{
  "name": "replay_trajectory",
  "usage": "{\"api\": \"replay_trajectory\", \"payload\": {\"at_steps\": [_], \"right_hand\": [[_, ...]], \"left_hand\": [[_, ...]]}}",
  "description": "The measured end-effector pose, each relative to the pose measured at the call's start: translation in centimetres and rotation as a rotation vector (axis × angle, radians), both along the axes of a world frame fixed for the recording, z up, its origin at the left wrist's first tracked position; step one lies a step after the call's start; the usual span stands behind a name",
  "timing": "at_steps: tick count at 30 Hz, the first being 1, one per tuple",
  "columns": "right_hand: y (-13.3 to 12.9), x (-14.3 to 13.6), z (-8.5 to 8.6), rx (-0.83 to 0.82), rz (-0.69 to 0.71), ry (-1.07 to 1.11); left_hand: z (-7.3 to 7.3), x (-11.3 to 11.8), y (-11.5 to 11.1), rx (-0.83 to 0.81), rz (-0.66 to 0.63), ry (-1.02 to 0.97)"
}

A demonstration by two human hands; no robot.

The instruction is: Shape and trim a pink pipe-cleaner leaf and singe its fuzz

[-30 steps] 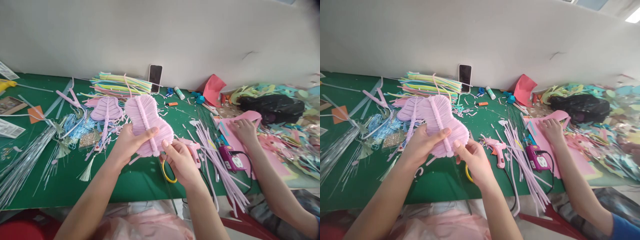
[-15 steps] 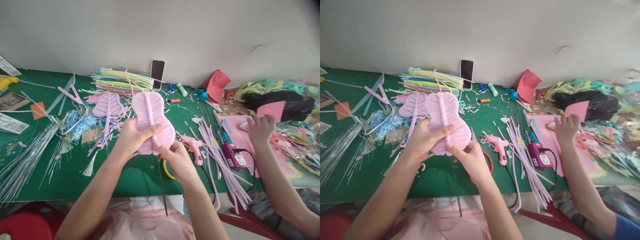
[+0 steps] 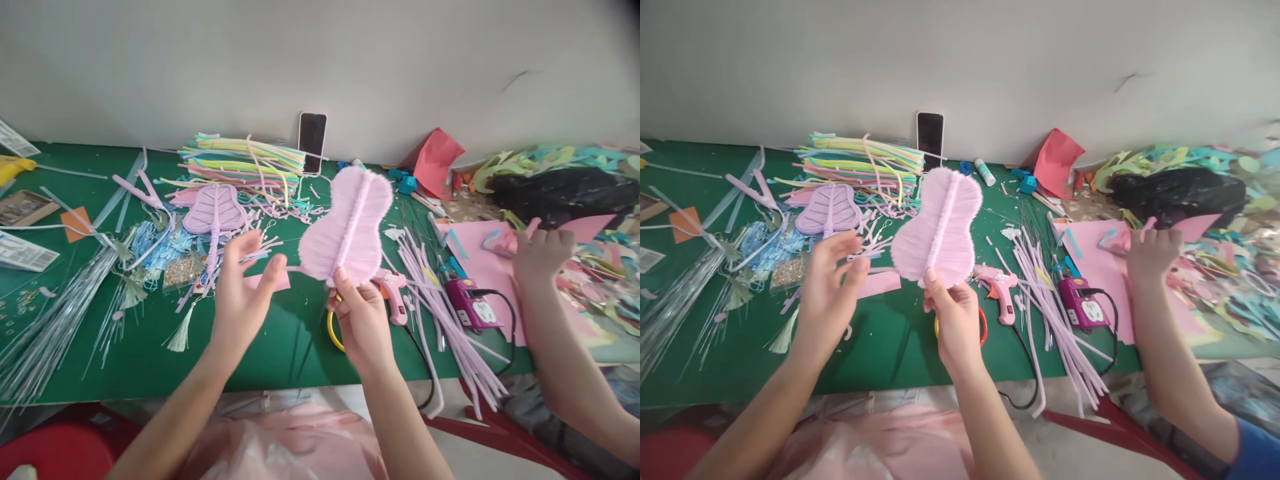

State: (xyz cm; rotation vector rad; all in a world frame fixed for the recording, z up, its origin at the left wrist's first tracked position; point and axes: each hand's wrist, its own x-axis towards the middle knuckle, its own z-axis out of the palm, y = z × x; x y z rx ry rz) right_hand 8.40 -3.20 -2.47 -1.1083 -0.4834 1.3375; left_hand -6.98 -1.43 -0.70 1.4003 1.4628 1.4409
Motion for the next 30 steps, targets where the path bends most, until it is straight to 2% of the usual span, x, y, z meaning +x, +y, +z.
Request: {"api": "replay_trajectory", "payload": {"at_steps": [1, 2, 3, 5, 7, 10, 14, 17, 22, 30], "right_hand": [[0.4, 0.1, 0.2, 0.016, -0.046, -0.008], [0.8, 0.1, 0.4, 0.032, -0.078, -0.019], [1.0, 0.0, 0.5, 0.046, -0.096, -0.028], [1.3, -0.3, 0.7, 0.064, -0.077, -0.035], [1.3, -0.8, 0.8, 0.083, -0.018, -0.031], [1.0, -1.1, 1.0, 0.122, 0.051, 0.012], [0.8, -0.5, 1.4, 0.156, 0.035, -0.001], [0.9, -0.2, 1.4, 0.156, 0.025, -0.013], [1.1, -0.3, 1.4, 0.114, 0.103, 0.088], [0.8, -0.4, 2.3, 0.042, 0.185, 0.207]], "left_hand": [[-0.3, 0.1, -1.0, 0.091, 0.092, 0.109], [-0.5, 0.3, -1.9, 0.155, 0.124, 0.166], [-0.7, 0.7, -2.8, 0.078, 0.025, 0.17], [-1.0, 1.7, -3.8, -0.216, -0.328, 0.065], [-1.0, 2.9, -3.9, -0.324, -0.455, -0.142], [-0.6, 3.9, -3.3, -0.337, -0.415, -0.23], [-0.2, 3.7, -2.8, -0.305, -0.366, -0.249], [-0.2, 3.5, -3.0, -0.286, -0.367, -0.278], [-0.4, 3.5, -3.0, -0.264, -0.378, -0.285], [-0.7, 3.5, -3.2, -0.226, -0.403, -0.362]]}}
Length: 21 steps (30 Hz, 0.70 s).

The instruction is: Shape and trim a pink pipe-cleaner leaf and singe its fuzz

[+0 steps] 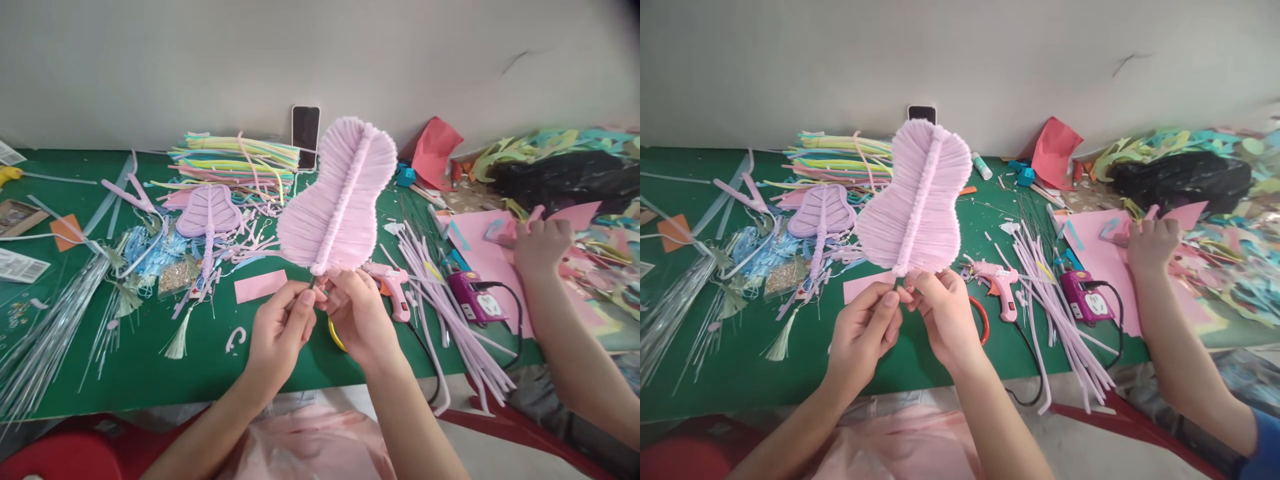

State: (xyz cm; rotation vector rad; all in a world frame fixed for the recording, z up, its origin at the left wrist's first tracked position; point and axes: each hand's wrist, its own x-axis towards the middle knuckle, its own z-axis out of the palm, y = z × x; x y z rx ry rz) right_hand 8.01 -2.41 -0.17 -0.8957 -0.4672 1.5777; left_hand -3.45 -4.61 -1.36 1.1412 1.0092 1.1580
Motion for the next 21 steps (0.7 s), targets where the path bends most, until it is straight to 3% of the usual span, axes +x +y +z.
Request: {"api": "replay_trajectory", "payload": {"at_steps": [8, 21], "right_hand": [[-0.1, 0.3, 0.6, 0.014, 0.055, -0.053], [-1.3, 0.6, -0.6, 0.249, 0.087, -0.034]], "left_hand": [[-0.3, 0.1, -0.3, -0.001, -0.013, -0.043], [-0.4, 0.0, -0.6, -0.052, -0.004, -0.186]]}}
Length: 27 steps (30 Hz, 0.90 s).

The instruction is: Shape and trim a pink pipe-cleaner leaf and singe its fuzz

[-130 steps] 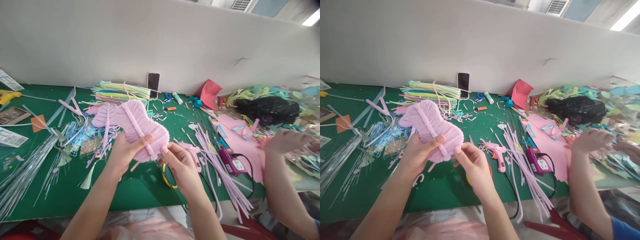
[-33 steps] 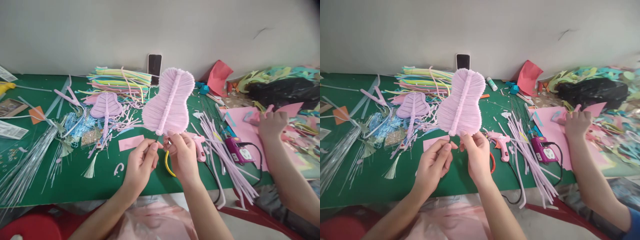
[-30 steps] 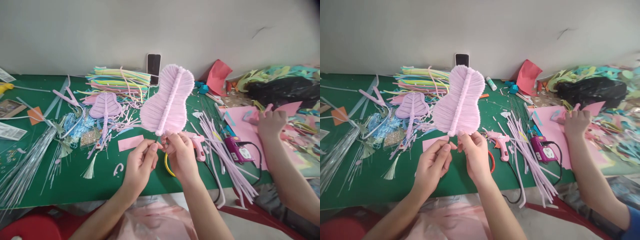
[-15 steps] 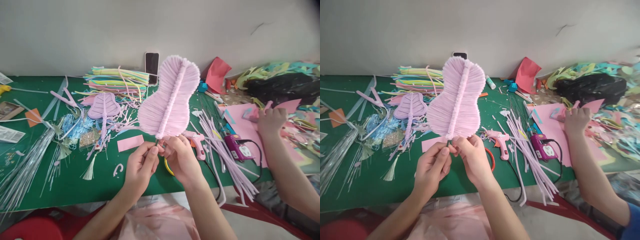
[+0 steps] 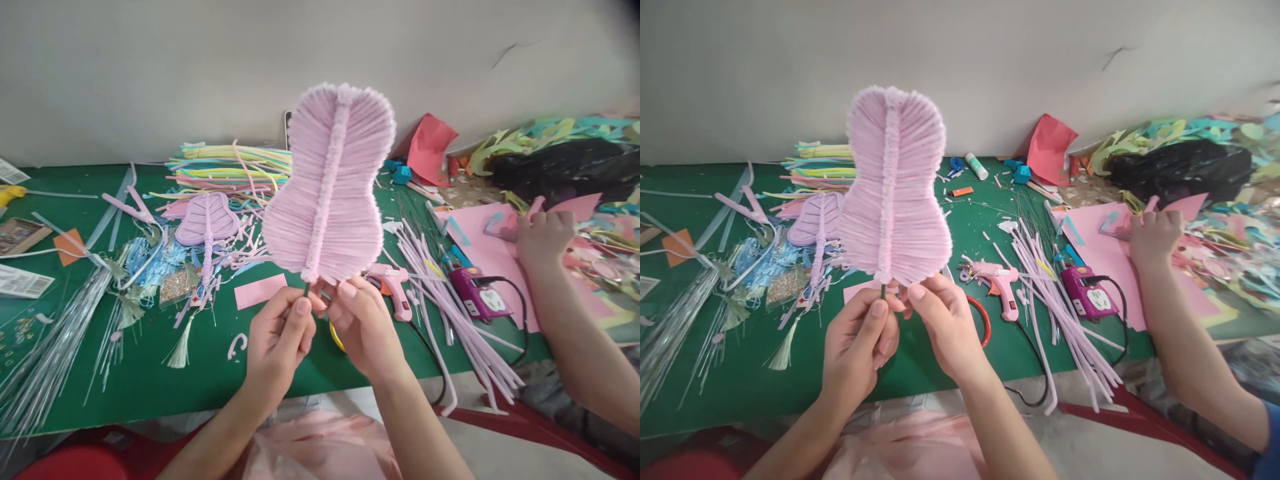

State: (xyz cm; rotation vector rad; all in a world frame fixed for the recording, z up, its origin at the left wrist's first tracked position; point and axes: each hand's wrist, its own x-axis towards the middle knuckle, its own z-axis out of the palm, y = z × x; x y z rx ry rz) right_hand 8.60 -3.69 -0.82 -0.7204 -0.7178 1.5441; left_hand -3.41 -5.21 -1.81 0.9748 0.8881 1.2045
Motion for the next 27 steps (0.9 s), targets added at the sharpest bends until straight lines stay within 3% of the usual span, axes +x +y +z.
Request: {"api": "replay_trajectory", "payload": {"at_steps": [5, 13, 27], "right_hand": [[0.4, -0.1, -0.4, -0.031, 0.006, -0.001], [0.5, 0.6, -0.9, 0.053, 0.021, -0.06], [0.7, 0.9, 1.2, 0.015, -0.01, -0.083]], "left_hand": [[0.2, 0.0, -0.3, -0.043, -0.048, -0.025], [0.2, -0.2, -0.6, -0.052, -0.086, -0.066], [1.1, -0.1, -0.4, -0.079, -0.15, -0.005]]}}
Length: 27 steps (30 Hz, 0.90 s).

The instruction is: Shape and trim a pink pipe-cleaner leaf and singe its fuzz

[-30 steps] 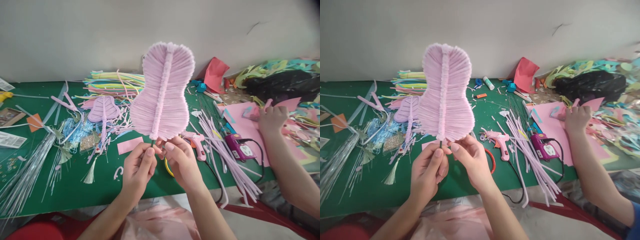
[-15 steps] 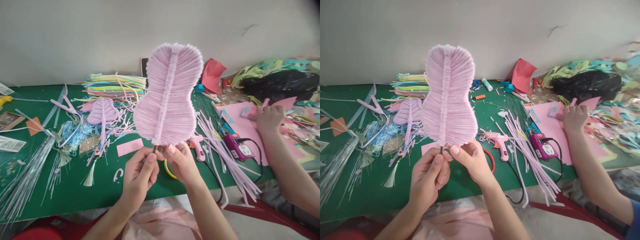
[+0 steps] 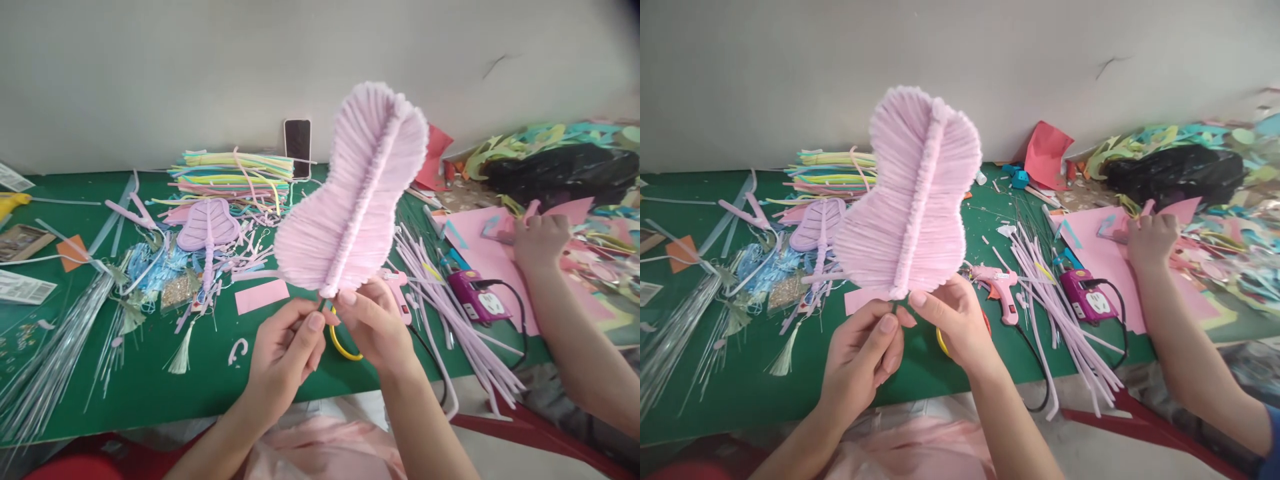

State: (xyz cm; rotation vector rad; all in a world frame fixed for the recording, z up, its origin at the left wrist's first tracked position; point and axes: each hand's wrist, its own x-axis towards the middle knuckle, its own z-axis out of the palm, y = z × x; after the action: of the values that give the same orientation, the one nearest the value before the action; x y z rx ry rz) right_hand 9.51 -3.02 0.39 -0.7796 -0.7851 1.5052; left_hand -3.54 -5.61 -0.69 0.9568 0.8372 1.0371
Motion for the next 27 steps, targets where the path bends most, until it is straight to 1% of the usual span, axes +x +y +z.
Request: {"api": "replay_trajectory", "payload": {"at_steps": [3, 5, 7, 9, 10, 11, 12, 14, 16, 17, 19, 21, 24, 27], "right_hand": [[-0.1, -0.3, 0.0, -0.05, -0.063, -0.007], [-0.2, -0.5, 0.1, -0.082, -0.086, 0.001], [-0.2, -0.6, 0.1, -0.09, -0.101, 0.018], [-0.2, -0.6, 0.2, -0.086, -0.123, 0.038], [-0.2, -0.6, 0.2, -0.085, -0.136, 0.044], [-0.2, -0.6, 0.2, -0.089, -0.143, 0.042], [-0.3, -0.5, 0.2, -0.095, -0.139, 0.03], [-0.3, -0.5, 0.1, -0.103, -0.122, -0.013], [-0.5, -0.4, 0.0, -0.096, -0.103, -0.047], [-0.5, -0.4, 0.0, -0.091, -0.096, -0.053], [-0.6, -0.5, 0.0, -0.08, -0.093, -0.054], [-0.7, -0.6, 0.1, -0.075, -0.104, -0.05], [-0.8, -0.8, 0.3, -0.072, -0.12, -0.025], [-0.9, -1.0, 0.4, -0.059, -0.121, 0.007]], "left_hand": [[0.2, 0.1, 0.2, 0.018, -0.01, 0.045], [0.2, 0.1, 0.5, 0.064, 0.0, 0.092], [0.1, 0.0, 1.0, 0.133, 0.102, 0.157], [0.1, -0.3, 1.7, 0.208, 0.27, 0.185], [0.1, -0.5, 2.0, 0.241, 0.334, 0.167], [0.1, -0.8, 2.4, 0.264, 0.37, 0.13], [0.2, -1.0, 2.7, 0.28, 0.375, 0.079], [0.6, -1.6, 3.1, 0.271, 0.302, -0.002], [1.1, -1.9, 3.4, 0.219, 0.204, -0.005], [1.3, -1.9, 3.4, 0.19, 0.174, 0.01], [1.7, -1.8, 3.4, 0.15, 0.156, 0.024], [1.8, -1.5, 3.4, 0.131, 0.148, -0.019], [1.5, -0.9, 3.3, 0.117, 0.107, -0.124], [1.0, -0.5, 3.1, 0.114, 0.123, -0.181]]}}
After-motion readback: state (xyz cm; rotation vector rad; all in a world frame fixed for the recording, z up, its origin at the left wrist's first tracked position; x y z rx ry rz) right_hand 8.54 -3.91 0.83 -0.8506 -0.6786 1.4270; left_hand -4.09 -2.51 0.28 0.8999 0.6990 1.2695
